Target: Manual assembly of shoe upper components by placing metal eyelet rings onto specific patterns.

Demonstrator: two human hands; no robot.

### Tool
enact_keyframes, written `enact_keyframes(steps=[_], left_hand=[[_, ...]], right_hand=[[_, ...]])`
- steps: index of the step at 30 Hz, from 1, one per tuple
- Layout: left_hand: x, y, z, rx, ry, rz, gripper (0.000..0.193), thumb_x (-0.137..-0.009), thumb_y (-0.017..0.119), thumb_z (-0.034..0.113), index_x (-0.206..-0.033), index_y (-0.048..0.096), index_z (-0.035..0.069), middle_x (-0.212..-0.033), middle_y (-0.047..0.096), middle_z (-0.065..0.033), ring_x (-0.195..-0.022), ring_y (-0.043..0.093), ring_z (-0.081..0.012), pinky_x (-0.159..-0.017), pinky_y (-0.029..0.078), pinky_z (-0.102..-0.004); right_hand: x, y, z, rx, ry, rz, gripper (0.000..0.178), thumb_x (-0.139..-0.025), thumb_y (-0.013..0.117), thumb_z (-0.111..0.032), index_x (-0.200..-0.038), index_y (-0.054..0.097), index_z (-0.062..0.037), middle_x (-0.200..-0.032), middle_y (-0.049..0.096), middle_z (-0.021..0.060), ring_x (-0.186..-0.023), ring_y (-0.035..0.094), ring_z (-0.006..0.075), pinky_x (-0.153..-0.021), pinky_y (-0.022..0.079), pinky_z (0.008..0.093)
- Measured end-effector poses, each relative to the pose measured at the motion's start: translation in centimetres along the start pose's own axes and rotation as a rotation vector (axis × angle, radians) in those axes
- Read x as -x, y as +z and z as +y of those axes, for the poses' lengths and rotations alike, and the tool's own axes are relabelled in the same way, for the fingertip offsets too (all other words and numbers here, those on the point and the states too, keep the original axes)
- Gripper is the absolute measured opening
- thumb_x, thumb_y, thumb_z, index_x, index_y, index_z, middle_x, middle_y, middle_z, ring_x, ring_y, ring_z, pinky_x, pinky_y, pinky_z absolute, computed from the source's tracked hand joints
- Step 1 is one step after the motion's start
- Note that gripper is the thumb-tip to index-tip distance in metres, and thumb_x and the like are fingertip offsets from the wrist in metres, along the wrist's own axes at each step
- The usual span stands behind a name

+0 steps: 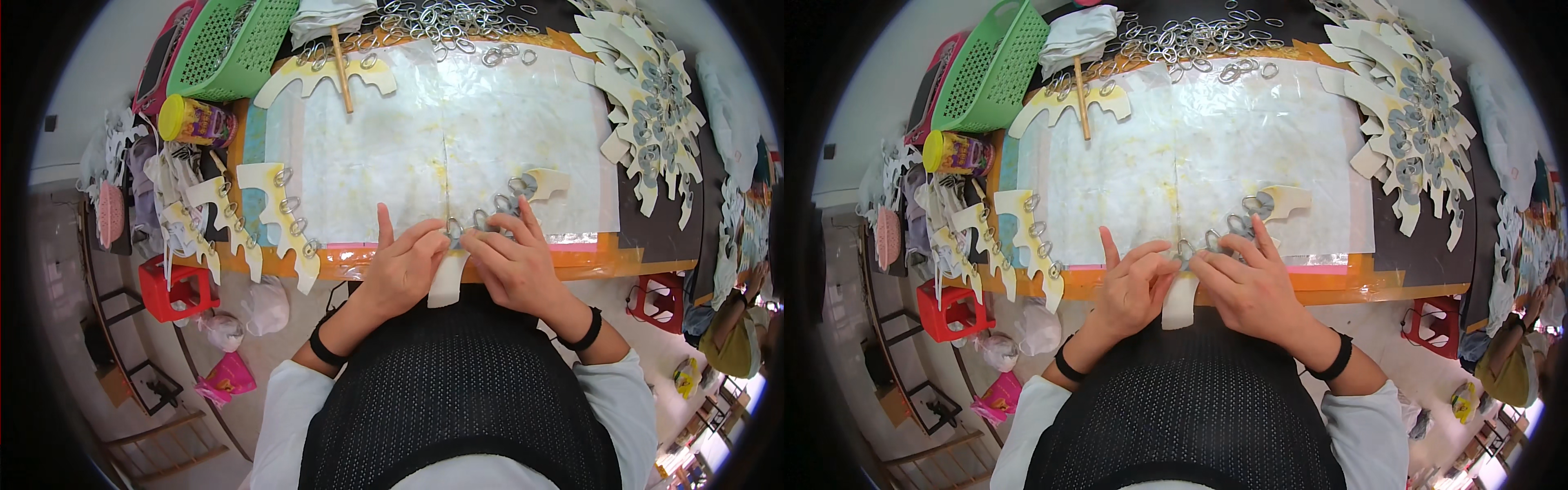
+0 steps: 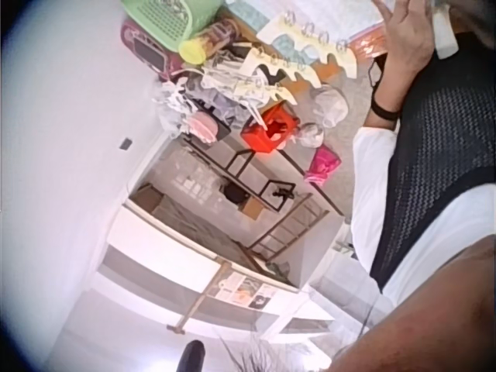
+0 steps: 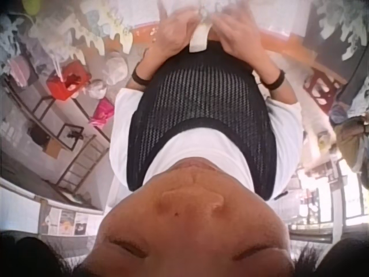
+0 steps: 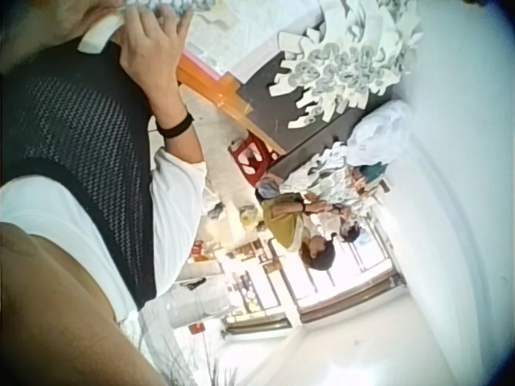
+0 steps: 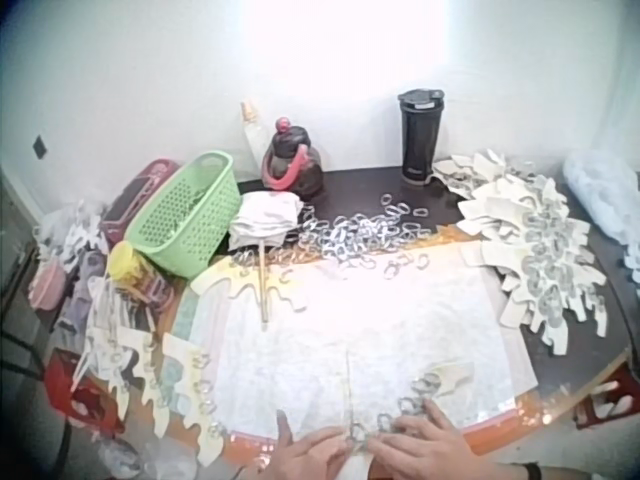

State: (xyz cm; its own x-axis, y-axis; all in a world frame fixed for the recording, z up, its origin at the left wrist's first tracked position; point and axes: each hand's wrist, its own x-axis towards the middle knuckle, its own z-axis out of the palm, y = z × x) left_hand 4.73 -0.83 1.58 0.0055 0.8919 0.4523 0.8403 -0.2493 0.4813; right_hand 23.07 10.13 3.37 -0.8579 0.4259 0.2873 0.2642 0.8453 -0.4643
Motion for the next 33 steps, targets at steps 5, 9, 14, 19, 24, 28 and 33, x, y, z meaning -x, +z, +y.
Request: enact_keyframes(steps=[5,9,14,19,24,28,33], left_hand=[[-0.4,-0.1,0.6,-0.06,-0.05,0.016,0.029,-0.08,0.072,0.0,-0.103,0.054,0.003,-0.083,0.066,-0.0009,-0.108,0.065,-0.0253,-0.115,0.001,-0.065],[-0.8,-0.5,0.5,-0.051,-0.09,-0.031,0.025,-0.078,0.071,0.0,-0.1,0.057,0.002,-0.079,0.067,0.0001,-0.114,0.062,-0.0263,-0.114,-0.002,-0.0651],[-1.5,-0.8,0.3,0.086,-0.182,-0.061,0.017,-0.076,0.07,0.0,-0.091,0.064,0.007,-0.079,0.066,0.0003,-0.117,0.059,-0.0271,-0.113,-0.002,-0.0663],[-1.3,-1.0,0.2,0.013,-0.116,-0.135,0.015,-0.075,0.068,0.004,-0.087,0.071,0.013,-0.083,0.066,0.0013,-0.119,0.058,-0.0279,-0.112,-0.004,-0.0683],[-0.5,-1.5,1.0,-0.108,-0.015,-0.154,0.024,-0.076,0.065,0.012,-0.098,0.074,0.014,-0.093,0.067,0.0036,-0.123,0.054,-0.0294,-0.11,-0.007,-0.0706],[0.5,-0.8,0.7,-0.136,0.029,-0.153,0.029,-0.076,0.064,0.013,-0.102,0.074,0.011,-0.1,0.067,0.0022,-0.124,0.053,-0.0292,-0.11,-0.008,-0.071],[0.7,-0.4,0.9,-0.142,0.022,-0.15,0.028,-0.075,0.064,0.01,-0.102,0.073,0.009,-0.104,0.066,-0.0009,-0.124,0.053,-0.0281,-0.109,-0.007,-0.0716]], right_hand=[[-0.3,0.0,-0.2,-0.002,-0.019,0.038,0.03,-0.075,0.069,-0.011,-0.105,0.066,-0.0085,-0.098,0.065,0.0014,-0.1,0.059,0.0228,-0.115,0.027,0.0534],[-0.5,0.7,-0.1,-0.062,0.008,0.07,0.026,-0.073,0.072,-0.011,-0.099,0.066,-0.0091,-0.088,0.061,0.0036,-0.096,0.058,0.0235,-0.113,0.031,0.0522],[-1.3,0.6,0.2,-0.05,-0.022,0.092,0.024,-0.072,0.072,-0.011,-0.094,0.065,-0.0092,-0.081,0.057,0.0031,-0.092,0.058,0.023,-0.111,0.034,0.0511],[-0.9,0.7,0.9,0.041,-0.103,0.078,0.023,-0.069,0.071,-0.012,-0.091,0.065,-0.0098,-0.081,0.057,0.0012,-0.093,0.058,0.0214,-0.11,0.035,0.0501],[-0.2,0.4,1.3,0.051,-0.125,0.018,0.024,-0.068,0.072,-0.015,-0.091,0.065,-0.01,-0.09,0.061,0.0001,-0.097,0.058,0.0219,-0.11,0.031,0.0543],[0.1,-0.5,0.2,0.043,-0.083,-0.04,0.023,-0.073,0.073,-0.017,-0.093,0.065,-0.0099,-0.098,0.063,-0.0009,-0.102,0.058,0.023,-0.11,0.028,0.0588],[-0.1,-1.4,1.2,-0.204,0.036,-0.003,0.019,-0.076,0.074,-0.013,-0.093,0.065,-0.0094,-0.101,0.063,0.0024,-0.105,0.056,0.0256,-0.108,0.031,0.0544]])
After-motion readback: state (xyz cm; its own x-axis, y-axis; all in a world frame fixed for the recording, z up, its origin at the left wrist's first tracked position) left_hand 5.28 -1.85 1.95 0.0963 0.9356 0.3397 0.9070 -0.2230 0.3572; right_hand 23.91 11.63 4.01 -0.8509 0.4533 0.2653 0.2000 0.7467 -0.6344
